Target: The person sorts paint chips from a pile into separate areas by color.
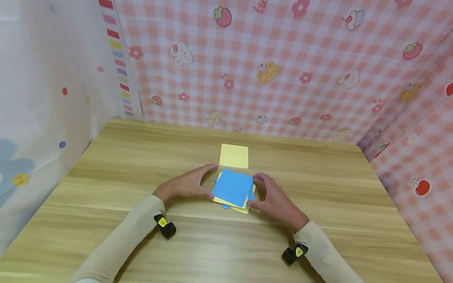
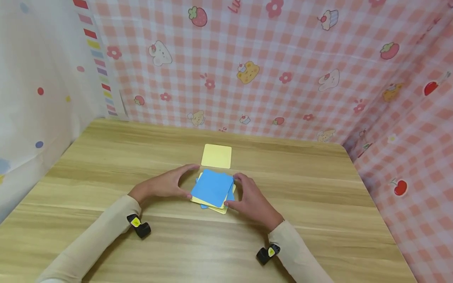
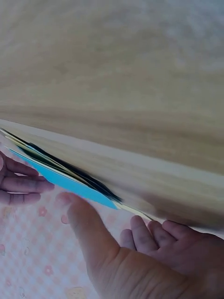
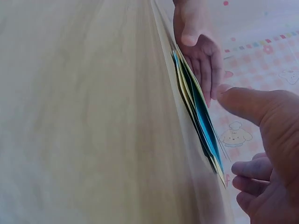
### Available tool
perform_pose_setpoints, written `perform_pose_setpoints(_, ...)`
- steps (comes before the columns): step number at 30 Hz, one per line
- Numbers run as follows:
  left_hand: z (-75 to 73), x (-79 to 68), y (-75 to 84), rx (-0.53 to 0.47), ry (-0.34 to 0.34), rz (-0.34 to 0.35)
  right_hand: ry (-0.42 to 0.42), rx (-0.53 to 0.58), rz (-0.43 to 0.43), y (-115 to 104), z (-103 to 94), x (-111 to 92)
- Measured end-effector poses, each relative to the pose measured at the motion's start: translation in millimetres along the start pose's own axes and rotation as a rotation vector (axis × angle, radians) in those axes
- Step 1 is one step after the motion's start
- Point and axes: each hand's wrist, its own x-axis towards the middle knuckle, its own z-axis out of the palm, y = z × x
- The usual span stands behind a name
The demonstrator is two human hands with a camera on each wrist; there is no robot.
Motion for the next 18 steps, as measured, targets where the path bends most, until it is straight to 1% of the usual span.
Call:
perform_pose_setpoints(5, -1.1, -0.2, 1.7, 0.029, -0.024, 0.012, -0.017, -0.010, 0.027, -4.4, 1.3, -0.5)
perform_pose_setpoints(9, -1.6, 0.2, 3.4, 0.045, -0.035, 0.016, -0.006, -0.057, 0.038, -7.8, -0.1, -1.4)
perform_pose_setpoints(13, -1.1, -0.1, 4.2, 0.042, -0.043, 0.006, 0.011, -0.107, 0.047, -10.0, -0.7, -2.1)
perform_pose_setpoints(18, 0.0, -1.2, 2.8, 0.023, -0.047, -0.010, 0.027, -0.128, 0.031, -11.1, -0.6, -1.4)
